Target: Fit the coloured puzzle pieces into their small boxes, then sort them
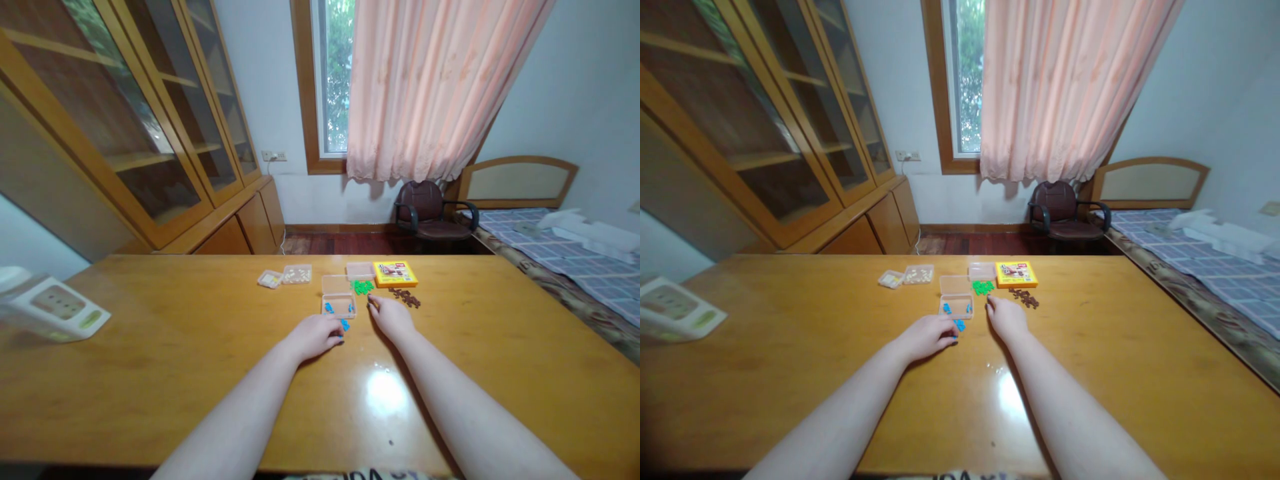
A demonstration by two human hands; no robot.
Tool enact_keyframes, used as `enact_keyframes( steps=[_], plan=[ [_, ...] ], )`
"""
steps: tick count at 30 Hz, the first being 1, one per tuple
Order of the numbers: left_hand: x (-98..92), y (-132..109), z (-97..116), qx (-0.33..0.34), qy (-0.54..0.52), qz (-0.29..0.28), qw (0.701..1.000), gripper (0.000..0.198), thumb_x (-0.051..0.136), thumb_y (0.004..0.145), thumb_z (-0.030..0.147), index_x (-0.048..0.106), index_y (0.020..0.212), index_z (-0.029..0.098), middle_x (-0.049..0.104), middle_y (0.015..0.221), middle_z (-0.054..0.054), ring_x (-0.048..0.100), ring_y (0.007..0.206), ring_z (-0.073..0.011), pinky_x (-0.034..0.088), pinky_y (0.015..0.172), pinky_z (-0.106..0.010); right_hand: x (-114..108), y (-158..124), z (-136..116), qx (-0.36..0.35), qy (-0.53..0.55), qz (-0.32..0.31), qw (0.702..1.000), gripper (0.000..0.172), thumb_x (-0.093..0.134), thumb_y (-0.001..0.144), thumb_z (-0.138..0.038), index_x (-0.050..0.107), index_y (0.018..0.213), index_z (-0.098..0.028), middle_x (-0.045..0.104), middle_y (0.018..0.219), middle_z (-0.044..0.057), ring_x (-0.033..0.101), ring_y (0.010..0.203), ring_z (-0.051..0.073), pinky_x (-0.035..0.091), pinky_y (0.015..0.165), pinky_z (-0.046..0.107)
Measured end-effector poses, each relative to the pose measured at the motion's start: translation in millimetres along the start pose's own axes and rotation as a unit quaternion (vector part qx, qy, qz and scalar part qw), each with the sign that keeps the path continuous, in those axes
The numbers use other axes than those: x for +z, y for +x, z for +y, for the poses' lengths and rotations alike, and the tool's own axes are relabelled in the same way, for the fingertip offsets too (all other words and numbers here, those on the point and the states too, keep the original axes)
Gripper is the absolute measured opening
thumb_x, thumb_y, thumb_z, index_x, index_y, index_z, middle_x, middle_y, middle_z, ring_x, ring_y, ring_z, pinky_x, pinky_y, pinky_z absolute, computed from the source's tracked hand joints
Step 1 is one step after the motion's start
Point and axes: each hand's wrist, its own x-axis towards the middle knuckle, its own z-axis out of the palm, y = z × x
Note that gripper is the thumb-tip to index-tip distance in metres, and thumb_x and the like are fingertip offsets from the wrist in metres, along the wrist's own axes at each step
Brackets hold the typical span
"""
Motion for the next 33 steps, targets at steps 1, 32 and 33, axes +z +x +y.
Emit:
enact_keyframes(
  steps=[1, 32, 33],
  plan=[
    [-0.1, 0, 0, -0.002, 0.000, 0.000, 1.000, 0.014, 0.055, 0.083, 0.029, 0.063, 0.092, 0.023, 0.067, 0.096, -0.001, 0.060, 0.089, -0.0166, 0.045, 0.078, -0.025, 0, 0, -1, -0.007, -0.003, -0.003, 1.000, 0.034, 0.040, 0.089, -0.039, 0.062, 0.114, -0.031, 0.070, 0.097, 0.006, 0.065, 0.086, 0.022, 0.045, 0.074, 0.030],
    [-2.8, -2, 2, 0.011, 0.075, 0.013, 0.997, 0.016, 0.050, 0.083, 0.023, 0.065, 0.090, 0.022, 0.067, 0.090, -0.003, 0.060, 0.084, -0.0169, 0.046, 0.075, -0.026, 15, -9, -14, -0.175, 0.174, 0.035, 0.968, 0.022, 0.051, 0.086, -0.030, 0.071, 0.096, -0.026, 0.071, 0.095, 0.003, 0.065, 0.085, 0.018, 0.047, 0.076, 0.025],
    [-3.1, -2, 2, 0.012, 0.078, 0.014, 0.997, 0.016, 0.050, 0.083, 0.023, 0.065, 0.090, 0.022, 0.067, 0.090, -0.003, 0.060, 0.085, -0.0169, 0.046, 0.075, -0.026, 14, -10, -15, -0.175, 0.170, 0.029, 0.969, 0.023, 0.050, 0.087, -0.031, 0.070, 0.097, -0.026, 0.071, 0.097, 0.003, 0.065, 0.086, 0.018, 0.047, 0.076, 0.025]
  ],
)
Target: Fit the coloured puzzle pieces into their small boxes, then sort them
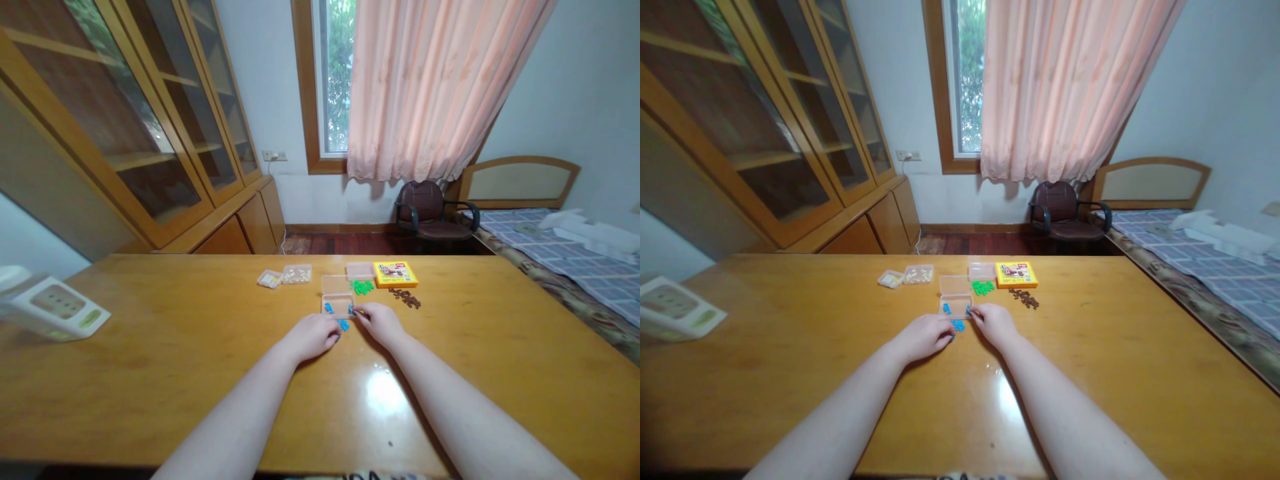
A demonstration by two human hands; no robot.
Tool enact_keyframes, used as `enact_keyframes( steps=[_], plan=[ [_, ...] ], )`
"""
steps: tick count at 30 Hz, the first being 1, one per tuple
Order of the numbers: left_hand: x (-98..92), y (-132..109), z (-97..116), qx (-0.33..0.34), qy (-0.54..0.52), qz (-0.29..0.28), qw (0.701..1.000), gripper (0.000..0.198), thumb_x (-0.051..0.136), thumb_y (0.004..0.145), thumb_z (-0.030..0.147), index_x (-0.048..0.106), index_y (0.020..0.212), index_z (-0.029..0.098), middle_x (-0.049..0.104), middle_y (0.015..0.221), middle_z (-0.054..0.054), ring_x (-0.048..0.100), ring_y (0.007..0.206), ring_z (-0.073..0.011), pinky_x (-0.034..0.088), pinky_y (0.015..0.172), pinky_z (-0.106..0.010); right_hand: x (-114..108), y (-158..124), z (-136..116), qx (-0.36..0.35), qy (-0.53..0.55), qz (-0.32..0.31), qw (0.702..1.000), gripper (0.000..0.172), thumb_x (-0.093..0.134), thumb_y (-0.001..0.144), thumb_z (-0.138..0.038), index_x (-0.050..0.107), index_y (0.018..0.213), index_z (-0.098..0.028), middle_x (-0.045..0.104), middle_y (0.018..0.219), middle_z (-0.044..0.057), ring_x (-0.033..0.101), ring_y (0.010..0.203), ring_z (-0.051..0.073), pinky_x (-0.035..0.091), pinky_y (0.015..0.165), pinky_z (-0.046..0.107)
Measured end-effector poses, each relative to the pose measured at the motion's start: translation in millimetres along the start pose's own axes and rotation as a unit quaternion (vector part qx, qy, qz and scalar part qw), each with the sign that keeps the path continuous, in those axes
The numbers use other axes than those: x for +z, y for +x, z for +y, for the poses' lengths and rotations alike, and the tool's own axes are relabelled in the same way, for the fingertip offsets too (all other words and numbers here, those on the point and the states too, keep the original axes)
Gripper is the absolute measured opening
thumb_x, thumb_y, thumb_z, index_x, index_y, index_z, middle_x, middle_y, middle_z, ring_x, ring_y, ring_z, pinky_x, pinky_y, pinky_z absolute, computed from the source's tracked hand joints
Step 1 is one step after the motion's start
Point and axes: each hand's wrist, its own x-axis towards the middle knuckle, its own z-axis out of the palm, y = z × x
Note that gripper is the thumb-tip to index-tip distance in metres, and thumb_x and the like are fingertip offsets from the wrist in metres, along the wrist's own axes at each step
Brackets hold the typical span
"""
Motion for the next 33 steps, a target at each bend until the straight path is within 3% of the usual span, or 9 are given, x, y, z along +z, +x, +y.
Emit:
enact_keyframes(
  steps=[6, 11, 20, 23, 26, 33],
  plan=[
    [-4.8, 0, 3, 0.014, 0.005, 0.006, 1.000, 0.017, 0.049, 0.083, 0.022, 0.065, 0.088, 0.022, 0.066, 0.092, -0.003, 0.059, 0.086, -0.0165, 0.045, 0.077, -0.025, -7, -3, -4, 0.003, -0.012, -0.003, 1.000, 0.030, 0.046, 0.088, -0.032, 0.065, 0.110, -0.024, 0.071, 0.099, 0.004, 0.065, 0.086, 0.018, 0.047, 0.075, 0.026],
    [-5.5, -1, -1, 0.007, 0.006, 0.034, 0.999, 0.016, 0.048, 0.085, 0.023, 0.063, 0.089, 0.021, 0.066, 0.090, -0.004, 0.059, 0.084, -0.0163, 0.045, 0.077, -0.026, -10, -7, -7, -0.046, -0.007, -0.048, 0.998, 0.025, 0.048, 0.086, -0.031, 0.069, 0.096, -0.023, 0.072, 0.090, 0.004, 0.064, 0.080, 0.016, 0.044, 0.071, 0.023],
    [1.9, 7, -15, -0.090, 0.026, 0.144, 0.985, 0.019, 0.045, 0.089, 0.026, 0.061, 0.094, 0.020, 0.065, 0.095, -0.006, 0.059, 0.090, -0.0184, 0.045, 0.082, -0.031, -7, -7, -14, -0.106, -0.072, -0.097, 0.987, 0.023, 0.049, 0.087, -0.034, 0.069, 0.089, -0.023, 0.071, 0.083, 0.004, 0.063, 0.074, 0.014, 0.039, 0.065, 0.022],
    [1.7, 9, -18, -0.137, 0.028, 0.175, 0.975, 0.023, 0.044, 0.089, 0.025, 0.059, 0.105, 0.019, 0.063, 0.103, -0.007, 0.058, 0.094, -0.0190, 0.044, 0.085, -0.032, -9, -7, -16, -0.112, -0.101, -0.103, 0.983, 0.023, 0.048, 0.088, -0.032, 0.069, 0.088, -0.023, 0.071, 0.083, 0.004, 0.063, 0.073, 0.014, 0.039, 0.064, 0.022],
    [0.8, 7, -17, -0.137, 0.023, 0.157, 0.978, 0.026, 0.045, 0.089, 0.024, 0.057, 0.112, 0.021, 0.061, 0.109, -0.007, 0.058, 0.096, -0.0193, 0.045, 0.085, -0.032, -11, -8, -18, -0.116, -0.124, -0.107, 0.980, 0.022, 0.048, 0.087, -0.030, 0.069, 0.089, -0.023, 0.071, 0.084, 0.006, 0.063, 0.073, 0.015, 0.039, 0.064, 0.023],
    [-5.5, -4, -8, -0.076, 0.020, 0.037, 0.996, 0.017, 0.050, 0.085, 0.026, 0.063, 0.094, 0.023, 0.062, 0.096, -0.004, 0.060, 0.088, -0.0185, 0.047, 0.080, -0.029, -13, -11, -17, -0.122, -0.127, -0.097, 0.980, 0.025, 0.046, 0.088, -0.030, 0.068, 0.081, -0.021, 0.070, 0.077, 0.005, 0.062, 0.070, 0.015, 0.038, 0.064, 0.023]
  ],
)
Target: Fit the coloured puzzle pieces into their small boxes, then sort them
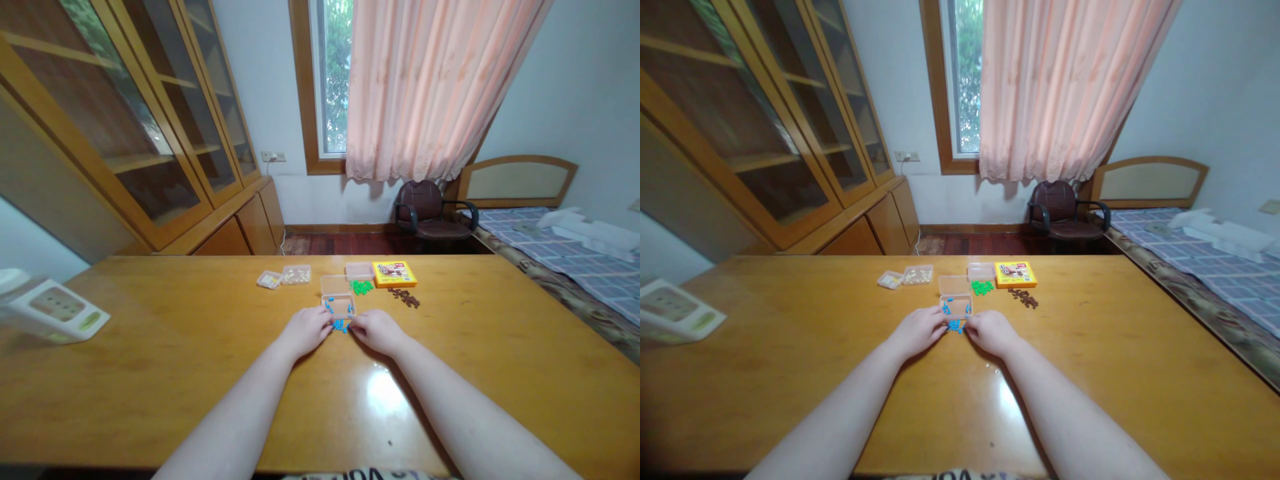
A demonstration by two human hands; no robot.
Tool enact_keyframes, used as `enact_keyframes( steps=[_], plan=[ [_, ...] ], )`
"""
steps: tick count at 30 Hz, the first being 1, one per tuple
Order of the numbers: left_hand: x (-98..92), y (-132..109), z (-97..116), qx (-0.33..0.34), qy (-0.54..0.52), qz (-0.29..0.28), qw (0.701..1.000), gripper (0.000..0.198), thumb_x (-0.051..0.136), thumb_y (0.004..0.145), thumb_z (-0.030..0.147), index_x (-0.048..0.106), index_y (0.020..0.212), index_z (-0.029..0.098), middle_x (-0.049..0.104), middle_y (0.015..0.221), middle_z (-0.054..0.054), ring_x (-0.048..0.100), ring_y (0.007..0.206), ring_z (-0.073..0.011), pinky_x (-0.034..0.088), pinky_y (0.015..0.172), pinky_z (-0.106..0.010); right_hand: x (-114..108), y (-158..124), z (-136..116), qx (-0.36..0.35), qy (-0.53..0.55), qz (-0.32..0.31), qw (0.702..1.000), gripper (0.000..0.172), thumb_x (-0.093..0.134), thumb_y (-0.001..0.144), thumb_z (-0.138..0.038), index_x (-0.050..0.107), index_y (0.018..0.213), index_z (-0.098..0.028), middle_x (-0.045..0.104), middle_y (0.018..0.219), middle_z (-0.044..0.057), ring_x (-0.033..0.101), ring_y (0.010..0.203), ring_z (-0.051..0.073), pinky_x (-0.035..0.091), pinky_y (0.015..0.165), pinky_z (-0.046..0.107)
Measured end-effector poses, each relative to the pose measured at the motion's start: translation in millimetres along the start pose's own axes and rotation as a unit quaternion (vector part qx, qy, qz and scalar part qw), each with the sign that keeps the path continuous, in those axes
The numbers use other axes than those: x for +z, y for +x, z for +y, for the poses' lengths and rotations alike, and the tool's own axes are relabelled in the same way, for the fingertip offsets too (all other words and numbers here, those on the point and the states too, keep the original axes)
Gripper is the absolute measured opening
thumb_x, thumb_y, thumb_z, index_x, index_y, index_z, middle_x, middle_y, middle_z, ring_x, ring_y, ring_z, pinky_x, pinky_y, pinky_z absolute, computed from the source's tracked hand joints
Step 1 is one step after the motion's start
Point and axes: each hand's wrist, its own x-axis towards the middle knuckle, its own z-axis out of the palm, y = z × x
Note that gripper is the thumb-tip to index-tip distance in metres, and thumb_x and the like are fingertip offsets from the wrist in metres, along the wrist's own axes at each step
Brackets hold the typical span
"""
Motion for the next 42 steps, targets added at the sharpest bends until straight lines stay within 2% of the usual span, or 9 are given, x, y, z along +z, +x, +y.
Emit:
enact_keyframes(
  steps=[6, 12, 16, 19, 25, 29, 32, 36, 42],
  plan=[
    [-1.2, -2, 0, -0.008, -0.020, -0.025, 0.999, 0.029, 0.051, 0.084, 0.027, 0.059, 0.112, 0.030, 0.061, 0.099, -0.004, 0.059, 0.092, -0.0193, 0.046, 0.082, -0.029, 0, -2, 3, 0.002, 0.022, -0.006, 1.000, 0.026, 0.046, 0.089, -0.031, 0.069, 0.084, -0.022, 0.071, 0.081, 0.005, 0.062, 0.072, 0.014, 0.039, 0.066, 0.022],
    [-1.6, -3, 0, -0.008, -0.030, -0.029, 0.999, 0.023, 0.050, 0.084, 0.027, 0.063, 0.104, 0.028, 0.062, 0.098, -0.004, 0.059, 0.092, -0.0182, 0.046, 0.083, -0.028, -2, -1, 1, 0.004, 0.038, -0.025, 0.999, 0.025, 0.046, 0.088, -0.032, 0.070, 0.089, -0.024, 0.072, 0.086, 0.003, 0.063, 0.077, 0.015, 0.040, 0.069, 0.022],
    [-3.8, -3, 0, -0.012, -0.017, -0.030, 0.999, 0.022, 0.046, 0.085, 0.024, 0.064, 0.097, 0.025, 0.062, 0.095, -0.004, 0.059, 0.087, -0.0177, 0.047, 0.079, -0.028, -2, -2, 1, 0.013, 0.038, -0.032, 0.999, 0.025, 0.047, 0.088, -0.031, 0.070, 0.085, -0.024, 0.071, 0.083, 0.004, 0.063, 0.076, 0.015, 0.040, 0.069, 0.022],
    [-3.7, -3, -1, -0.017, -0.013, -0.026, 0.999, 0.022, 0.045, 0.085, 0.023, 0.065, 0.095, 0.024, 0.061, 0.094, -0.004, 0.059, 0.085, -0.0175, 0.047, 0.079, -0.028, 1, -2, 2, 0.021, 0.042, -0.010, 0.999, 0.025, 0.047, 0.088, -0.031, 0.069, 0.084, -0.022, 0.071, 0.080, 0.005, 0.063, 0.073, 0.015, 0.040, 0.068, 0.022],
    [0.7, -1, 2, -0.006, -0.020, -0.021, 1.000, 0.022, 0.047, 0.086, 0.025, 0.063, 0.100, 0.026, 0.061, 0.097, -0.004, 0.059, 0.088, -0.0189, 0.046, 0.079, -0.029, 9, 7, 7, 0.080, 0.076, 0.087, 0.990, 0.024, 0.047, 0.089, -0.031, 0.068, 0.093, -0.021, 0.070, 0.087, 0.005, 0.063, 0.080, 0.016, 0.043, 0.073, 0.024],
    [2.1, 1, 8, 0.005, -0.013, -0.015, 1.000, 0.031, 0.046, 0.086, 0.025, 0.057, 0.115, 0.031, 0.060, 0.100, -0.005, 0.060, 0.088, -0.0202, 0.047, 0.078, -0.030, 10, 11, 10, 0.106, 0.087, 0.080, 0.987, 0.027, 0.045, 0.089, -0.032, 0.067, 0.103, -0.023, 0.070, 0.098, 0.006, 0.063, 0.088, 0.018, 0.043, 0.079, 0.025],
    [2.4, 1, 9, 0.007, -0.010, -0.017, 1.000, 0.030, 0.044, 0.087, 0.027, 0.058, 0.114, 0.029, 0.059, 0.098, -0.005, 0.060, 0.086, -0.0199, 0.047, 0.077, -0.030, 7, 7, 10, 0.072, 0.097, 0.059, 0.991, 0.028, 0.045, 0.089, -0.033, 0.067, 0.103, -0.023, 0.070, 0.098, 0.006, 0.063, 0.087, 0.017, 0.043, 0.079, 0.025],
    [3.7, 0, 7, 0.009, -0.009, -0.024, 1.000, 0.029, 0.044, 0.087, 0.028, 0.060, 0.112, 0.029, 0.059, 0.096, -0.005, 0.059, 0.085, -0.0183, 0.047, 0.077, -0.028, 3, 2, 5, -0.003, 0.108, 0.018, 0.994, 0.025, 0.048, 0.087, -0.033, 0.069, 0.097, -0.024, 0.071, 0.086, 0.003, 0.064, 0.076, 0.015, 0.043, 0.070, 0.022],
    [6.1, 0, 4, 0.005, -0.037, -0.026, 0.999, 0.029, 0.044, 0.087, 0.026, 0.061, 0.110, 0.029, 0.060, 0.099, -0.004, 0.058, 0.091, -0.0177, 0.046, 0.083, -0.028, 2, 1, -5, -0.038, 0.067, -0.027, 0.997, 0.029, 0.048, 0.087, -0.035, 0.065, 0.108, -0.027, 0.071, 0.095, 0.004, 0.064, 0.082, 0.017, 0.043, 0.073, 0.024]
  ],
)
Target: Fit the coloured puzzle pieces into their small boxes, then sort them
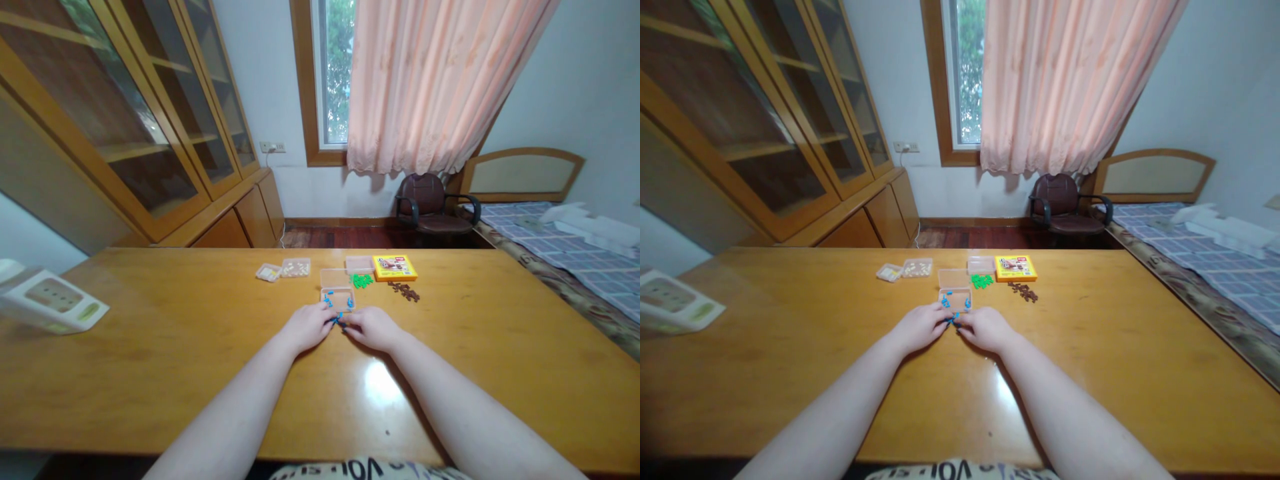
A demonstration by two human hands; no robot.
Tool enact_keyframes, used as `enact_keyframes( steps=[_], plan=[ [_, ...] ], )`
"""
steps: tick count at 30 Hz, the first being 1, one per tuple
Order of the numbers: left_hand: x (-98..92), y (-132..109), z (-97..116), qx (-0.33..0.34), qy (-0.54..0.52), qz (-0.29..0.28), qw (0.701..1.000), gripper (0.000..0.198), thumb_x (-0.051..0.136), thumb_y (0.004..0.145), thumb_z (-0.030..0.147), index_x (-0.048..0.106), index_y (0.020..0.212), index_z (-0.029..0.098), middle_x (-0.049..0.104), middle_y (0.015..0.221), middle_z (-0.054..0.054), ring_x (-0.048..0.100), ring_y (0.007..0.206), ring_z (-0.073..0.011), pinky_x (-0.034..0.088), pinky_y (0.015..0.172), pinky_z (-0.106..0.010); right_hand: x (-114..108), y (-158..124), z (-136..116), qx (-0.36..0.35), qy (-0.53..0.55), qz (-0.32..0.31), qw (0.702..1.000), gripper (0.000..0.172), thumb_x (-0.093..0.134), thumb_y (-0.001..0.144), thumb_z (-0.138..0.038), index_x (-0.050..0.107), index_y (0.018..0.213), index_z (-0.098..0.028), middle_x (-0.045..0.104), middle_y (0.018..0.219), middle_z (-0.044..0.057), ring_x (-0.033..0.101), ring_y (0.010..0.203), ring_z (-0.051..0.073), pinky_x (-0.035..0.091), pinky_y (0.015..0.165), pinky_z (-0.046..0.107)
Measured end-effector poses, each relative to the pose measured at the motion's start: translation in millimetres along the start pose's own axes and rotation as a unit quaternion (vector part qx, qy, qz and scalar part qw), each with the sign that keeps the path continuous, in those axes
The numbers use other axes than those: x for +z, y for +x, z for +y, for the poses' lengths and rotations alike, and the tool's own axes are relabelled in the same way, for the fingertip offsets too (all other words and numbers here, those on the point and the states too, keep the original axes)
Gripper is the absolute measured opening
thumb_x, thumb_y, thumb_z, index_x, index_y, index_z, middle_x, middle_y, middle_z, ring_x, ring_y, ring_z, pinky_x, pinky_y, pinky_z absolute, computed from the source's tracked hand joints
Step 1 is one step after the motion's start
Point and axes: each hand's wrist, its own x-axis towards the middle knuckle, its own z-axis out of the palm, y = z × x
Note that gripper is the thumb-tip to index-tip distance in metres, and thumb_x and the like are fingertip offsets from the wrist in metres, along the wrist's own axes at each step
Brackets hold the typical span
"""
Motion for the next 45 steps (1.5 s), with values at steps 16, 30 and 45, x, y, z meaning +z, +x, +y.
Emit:
enact_keyframes(
  steps=[16, 30, 45],
  plan=[
    [-2.4, -1, 3, 0.003, 0.003, -0.006, 1.000, 0.020, 0.050, 0.085, 0.028, 0.062, 0.100, 0.026, 0.059, 0.099, -0.003, 0.058, 0.092, -0.0176, 0.046, 0.082, -0.027, 7, 0, 1, -0.009, -0.025, 0.007, 1.000, 0.024, 0.047, 0.088, -0.032, 0.067, 0.099, -0.026, 0.072, 0.091, 0.003, 0.065, 0.078, 0.017, 0.043, 0.068, 0.023],
    [0.3, 3, 4, 0.016, 0.027, -0.021, 0.999, 0.012, 0.051, 0.084, 0.025, 0.061, 0.091, 0.024, 0.059, 0.092, -0.002, 0.059, 0.085, -0.0161, 0.046, 0.075, -0.025, 6, 3, -8, -0.022, -0.123, 0.000, 0.992, 0.023, 0.045, 0.088, -0.026, 0.067, 0.083, -0.019, 0.071, 0.077, 0.006, 0.063, 0.066, 0.016, 0.039, 0.062, 0.024],
    [6.9, 5, 1, -0.017, 0.023, -0.007, 1.000, 0.014, 0.052, 0.085, 0.028, 0.058, 0.097, 0.024, 0.059, 0.097, -0.003, 0.059, 0.086, -0.0169, 0.045, 0.075, -0.025, 15, 11, 14, 0.095, -0.007, 0.164, 0.982, 0.022, 0.049, 0.088, -0.028, 0.067, 0.098, -0.022, 0.071, 0.090, 0.005, 0.064, 0.079, 0.016, 0.042, 0.072, 0.023]
  ],
)
